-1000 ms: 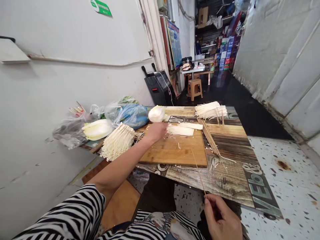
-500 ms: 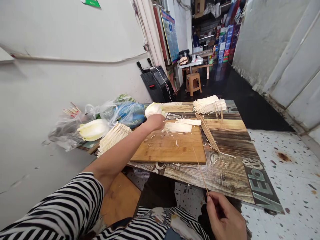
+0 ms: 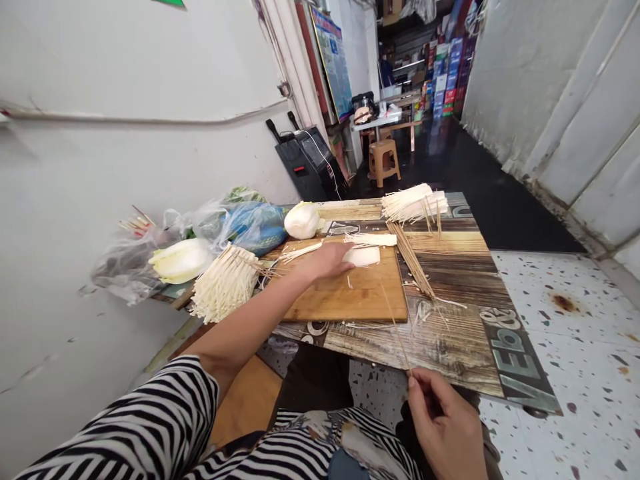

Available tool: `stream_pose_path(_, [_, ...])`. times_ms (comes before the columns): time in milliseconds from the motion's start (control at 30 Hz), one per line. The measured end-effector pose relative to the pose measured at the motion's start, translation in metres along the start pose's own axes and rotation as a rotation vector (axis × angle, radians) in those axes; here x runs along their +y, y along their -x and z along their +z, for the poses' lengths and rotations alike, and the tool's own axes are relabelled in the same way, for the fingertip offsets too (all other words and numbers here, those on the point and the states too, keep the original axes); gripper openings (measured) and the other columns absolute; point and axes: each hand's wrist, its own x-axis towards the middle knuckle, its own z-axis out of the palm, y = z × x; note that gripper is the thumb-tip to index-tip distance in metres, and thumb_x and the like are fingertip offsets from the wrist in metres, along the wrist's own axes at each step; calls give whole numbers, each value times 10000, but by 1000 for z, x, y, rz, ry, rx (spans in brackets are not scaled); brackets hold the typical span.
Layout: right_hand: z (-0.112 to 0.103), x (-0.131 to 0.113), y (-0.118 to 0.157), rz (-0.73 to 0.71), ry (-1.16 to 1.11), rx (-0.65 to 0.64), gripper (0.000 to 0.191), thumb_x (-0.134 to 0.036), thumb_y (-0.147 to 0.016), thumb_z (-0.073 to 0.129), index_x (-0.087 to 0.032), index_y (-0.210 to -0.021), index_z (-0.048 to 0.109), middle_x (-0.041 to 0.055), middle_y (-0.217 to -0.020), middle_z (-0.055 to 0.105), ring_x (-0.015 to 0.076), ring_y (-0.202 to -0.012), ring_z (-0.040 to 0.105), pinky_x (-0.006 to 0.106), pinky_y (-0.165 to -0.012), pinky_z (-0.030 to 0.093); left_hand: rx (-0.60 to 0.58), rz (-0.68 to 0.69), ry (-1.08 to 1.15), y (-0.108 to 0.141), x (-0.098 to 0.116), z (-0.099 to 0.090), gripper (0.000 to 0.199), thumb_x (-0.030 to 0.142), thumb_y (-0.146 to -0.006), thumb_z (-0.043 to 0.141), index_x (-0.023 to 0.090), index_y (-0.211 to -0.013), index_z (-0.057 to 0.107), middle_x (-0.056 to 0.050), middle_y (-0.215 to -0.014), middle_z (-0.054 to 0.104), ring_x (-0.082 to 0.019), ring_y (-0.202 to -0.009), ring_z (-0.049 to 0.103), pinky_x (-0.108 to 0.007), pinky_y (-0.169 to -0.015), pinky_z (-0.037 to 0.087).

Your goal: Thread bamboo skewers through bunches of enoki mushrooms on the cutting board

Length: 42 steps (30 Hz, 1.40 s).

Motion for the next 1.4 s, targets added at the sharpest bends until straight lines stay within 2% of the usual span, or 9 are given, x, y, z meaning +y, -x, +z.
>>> stream_pose_path(233, [-1,-3,-2,-19,23,4,275,-460,-850,554,-211,-865,670,-4,-707,676,112,-565,610,180,-541,483,-13,40,22,41,10,-19,338,332,-867,598,174,-1165,627,-105,-1090,708,-268,-1014,661,-319,-837,494])
stream_pose_path(400, [1,-1,-2,-28,24,-3,262,-445,-842,557,-210,-859,672,-1,-729,693,120,-618,647,173,-583,501,-105,75,77,72,0,-30,327,304,-889,589,192,-1193,641,-74,-1180,686,-234,-1083,635,-297,-917,470])
stream_pose_path(467, [3,-1,-3,-23,22,-32,263,-443,-846,555,-209,-868,673,1,-745,698,120,-632,652,172,-592,504,-87,110,73,81,0,-29,372,322,-900,584,181,-1243,608,-85,-1284,628,-236,-1174,585,-313,-1003,428])
stream_pose_path(600, [10,-4,-6,-14,5,-58,313,-444,-851,552,-192,-971,694,30,-827,725,130,-667,669,183,-612,525,117,99,61,90,19,-10,584,460,-976,394,100,-1436,384,-138,-1511,382,-243,-1402,347,-379,-1168,252])
stream_pose_path(733, [15,-12,-10,-25,-4,-76,435,-438,-869,513,-174,-1182,661,61,-910,740,146,-664,686,196,-524,528,117,151,63,90,49,20,731,575,-973,265,57,-1489,253,-150,-1570,237,-223,-1470,183,-376,-1211,140])
stream_pose_path(833, [16,-18,-11,-86,18,-104,434,-417,-882,498,-169,-1202,657,67,-945,740,162,-716,705,210,-547,551,130,131,65,90,58,33,773,610,-961,243,40,-1484,258,-167,-1565,237,-227,-1470,183,-370,-1209,143])
stream_pose_path(1033, [12,-25,-3,-234,120,-73,380,-322,-898,513,-160,-1216,642,57,-1037,725,170,-851,714,225,-758,581,129,132,26,94,59,30,772,593,-967,242,19,-1484,254,-169,-1565,238,-256,-1470,178,-429,-1217,71])
stream_pose_path(1200, [8,-33,-1,-338,189,-57,337,-262,-906,510,-184,-1203,648,32,-1073,716,149,-838,713,187,-753,570,202,118,40,98,64,40,837,643,-935,280,6,-1477,256,-196,-1563,229,-276,-1472,164,-398,-1216,86])
stream_pose_path(1400, [8,-35,-3,-356,245,-85,344,-251,-916,491,-173,-1216,642,40,-1079,710,153,-859,711,199,-757,575,220,143,79,97,62,48,843,646,-920,326,4,-1464,278,-211,-1550,260,-294,-1462,196,-405,-1214,111])
